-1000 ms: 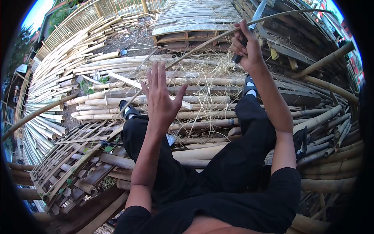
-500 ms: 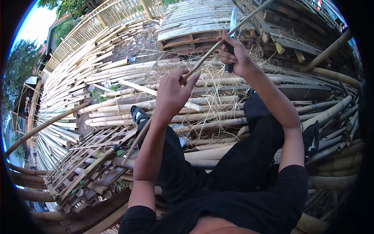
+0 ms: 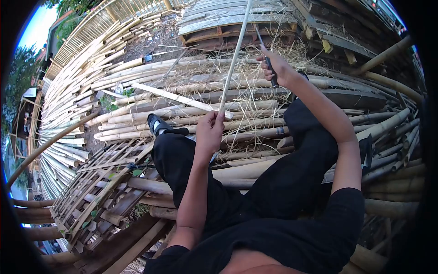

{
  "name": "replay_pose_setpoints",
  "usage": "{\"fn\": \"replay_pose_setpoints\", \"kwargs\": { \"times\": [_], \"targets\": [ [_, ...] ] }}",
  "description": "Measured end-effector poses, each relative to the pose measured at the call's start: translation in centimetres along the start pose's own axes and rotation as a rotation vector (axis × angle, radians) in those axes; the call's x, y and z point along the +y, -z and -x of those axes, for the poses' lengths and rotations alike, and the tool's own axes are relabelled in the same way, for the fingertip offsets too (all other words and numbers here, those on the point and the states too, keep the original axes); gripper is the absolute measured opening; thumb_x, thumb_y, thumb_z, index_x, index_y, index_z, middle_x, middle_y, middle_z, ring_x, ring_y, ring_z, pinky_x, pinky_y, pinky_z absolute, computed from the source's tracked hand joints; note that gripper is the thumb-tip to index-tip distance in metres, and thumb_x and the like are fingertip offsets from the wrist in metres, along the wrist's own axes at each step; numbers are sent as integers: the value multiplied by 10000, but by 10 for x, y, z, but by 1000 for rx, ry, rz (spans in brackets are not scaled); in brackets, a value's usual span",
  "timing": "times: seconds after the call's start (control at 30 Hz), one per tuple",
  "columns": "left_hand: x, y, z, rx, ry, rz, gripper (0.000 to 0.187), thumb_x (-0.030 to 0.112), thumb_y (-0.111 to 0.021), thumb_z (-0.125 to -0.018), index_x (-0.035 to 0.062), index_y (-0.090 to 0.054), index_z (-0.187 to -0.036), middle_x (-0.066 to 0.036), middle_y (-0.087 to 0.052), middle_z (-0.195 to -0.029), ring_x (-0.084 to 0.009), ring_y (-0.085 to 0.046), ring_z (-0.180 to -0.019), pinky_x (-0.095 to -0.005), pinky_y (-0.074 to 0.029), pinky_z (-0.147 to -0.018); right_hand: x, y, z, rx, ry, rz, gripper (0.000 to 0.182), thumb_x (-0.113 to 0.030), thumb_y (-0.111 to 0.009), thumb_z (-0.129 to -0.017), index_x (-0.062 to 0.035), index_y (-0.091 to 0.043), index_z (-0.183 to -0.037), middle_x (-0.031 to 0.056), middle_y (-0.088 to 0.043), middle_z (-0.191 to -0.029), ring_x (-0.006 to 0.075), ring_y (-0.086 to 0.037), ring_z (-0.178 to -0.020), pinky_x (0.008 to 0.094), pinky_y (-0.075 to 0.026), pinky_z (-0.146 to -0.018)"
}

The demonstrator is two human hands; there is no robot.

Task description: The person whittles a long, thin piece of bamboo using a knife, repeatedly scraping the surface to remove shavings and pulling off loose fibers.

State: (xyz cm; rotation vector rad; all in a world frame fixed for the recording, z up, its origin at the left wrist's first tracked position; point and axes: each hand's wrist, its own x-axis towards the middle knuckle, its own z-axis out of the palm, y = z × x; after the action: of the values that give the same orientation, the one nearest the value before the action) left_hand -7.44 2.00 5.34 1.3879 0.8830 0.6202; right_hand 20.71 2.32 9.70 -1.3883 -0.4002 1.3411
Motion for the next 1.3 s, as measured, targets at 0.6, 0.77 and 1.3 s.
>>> {"fn": "replay_pose_setpoints", "kwargs": {
  "times": [0.6,0.77,1.3],
  "targets": [
    [-9,-1,15,327,-136,-289,177,106,-552,-904,-50,-547,-821,-158,-501,-578,-204,-437,-472,-341,-370,-486,53,-52,39,-374,709,1450,332,-347,-439,-953,-27,-504,-890,209,-575,-720,413,-561,-704,493,-408,-623],
    [-7,-2,16,311,-173,-383,195,101,-537,-909,-50,-580,-793,-90,-591,-603,-88,-504,-505,-260,-392,-488,62,-54,39,-432,681,1564,359,-377,-422,-953,-26,-497,-926,223,-570,-687,411,-572,-690,504,-417,-601],
    [-33,-5,9,326,-193,-461,146,75,-529,-898,-46,-607,-877,-100,-525,-545,-125,-475,-460,-303,-385,-470,80,-32,-6,-309,894,1665,328,-402,-471,-921,-79,-493,-866,162,-550,-595,379,-561,-598,474,-398,-517]
  ]
}}
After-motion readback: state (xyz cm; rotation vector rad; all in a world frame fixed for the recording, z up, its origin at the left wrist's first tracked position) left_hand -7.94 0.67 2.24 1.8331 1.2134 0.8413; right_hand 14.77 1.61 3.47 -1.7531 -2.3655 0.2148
